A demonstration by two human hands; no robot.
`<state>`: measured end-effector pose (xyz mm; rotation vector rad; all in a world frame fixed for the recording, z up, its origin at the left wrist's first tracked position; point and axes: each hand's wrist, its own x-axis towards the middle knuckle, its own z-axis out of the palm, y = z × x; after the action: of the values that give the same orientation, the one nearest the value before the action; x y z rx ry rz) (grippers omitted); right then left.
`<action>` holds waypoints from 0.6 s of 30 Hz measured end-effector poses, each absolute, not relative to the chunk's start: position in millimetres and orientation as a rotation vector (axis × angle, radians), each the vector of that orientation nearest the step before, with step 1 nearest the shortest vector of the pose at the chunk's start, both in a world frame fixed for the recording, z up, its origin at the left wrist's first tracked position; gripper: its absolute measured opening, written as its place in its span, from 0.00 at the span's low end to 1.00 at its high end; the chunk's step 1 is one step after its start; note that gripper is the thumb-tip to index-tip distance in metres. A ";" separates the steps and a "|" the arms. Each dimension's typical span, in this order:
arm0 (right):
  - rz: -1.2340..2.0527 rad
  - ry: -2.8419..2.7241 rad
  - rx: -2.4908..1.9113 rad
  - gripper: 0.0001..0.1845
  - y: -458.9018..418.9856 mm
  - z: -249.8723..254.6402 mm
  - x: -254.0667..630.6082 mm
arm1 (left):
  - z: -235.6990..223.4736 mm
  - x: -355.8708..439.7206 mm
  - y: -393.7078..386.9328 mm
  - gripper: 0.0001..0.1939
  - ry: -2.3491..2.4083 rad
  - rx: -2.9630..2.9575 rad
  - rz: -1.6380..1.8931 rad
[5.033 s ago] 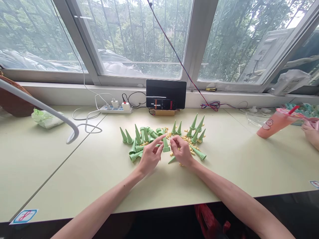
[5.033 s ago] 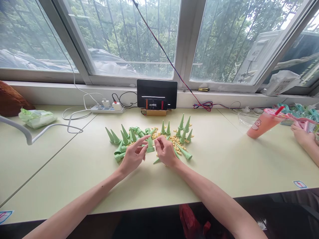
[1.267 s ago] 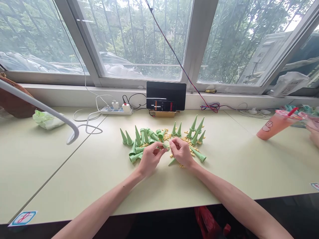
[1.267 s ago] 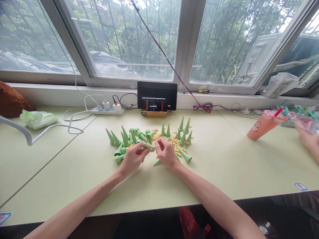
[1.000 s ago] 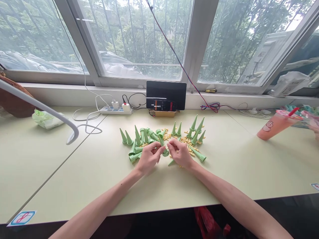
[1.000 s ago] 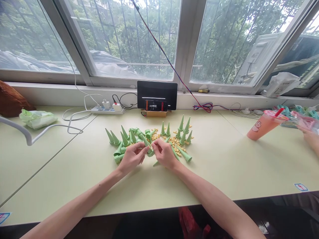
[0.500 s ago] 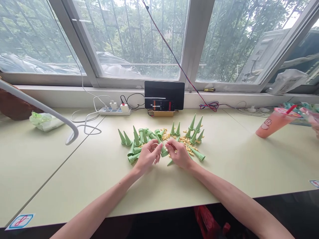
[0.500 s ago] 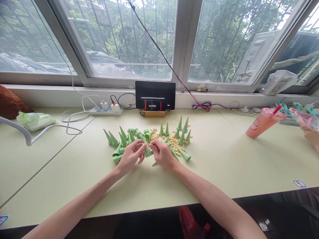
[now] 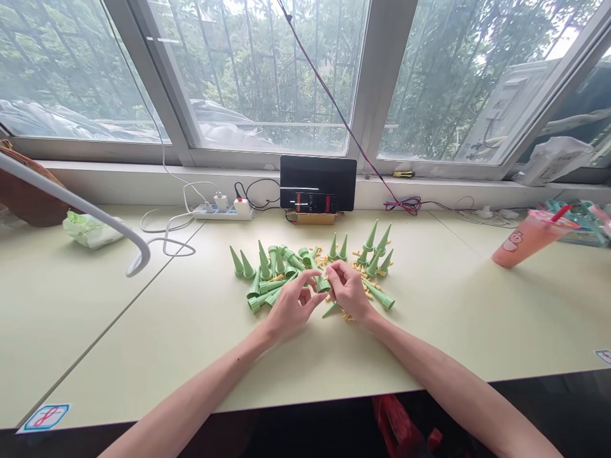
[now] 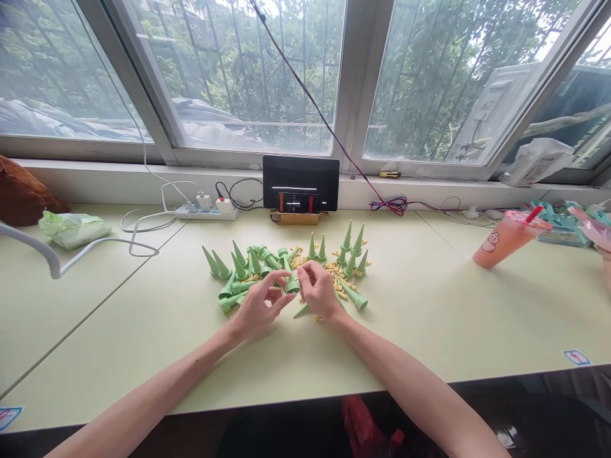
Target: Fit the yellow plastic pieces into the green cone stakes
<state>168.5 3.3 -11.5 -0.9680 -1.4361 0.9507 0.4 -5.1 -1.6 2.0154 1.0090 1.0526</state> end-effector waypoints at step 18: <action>0.925 -1.525 -0.999 0.18 1.3 -12.4 168.7 | -2.1 1.9 -11.0 0.12 0.980 1.911 1.028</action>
<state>168.7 1.3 -12.4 -0.9994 -1.5250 0.9251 1.9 -11.0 -2.1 1.9109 0.9798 1.0275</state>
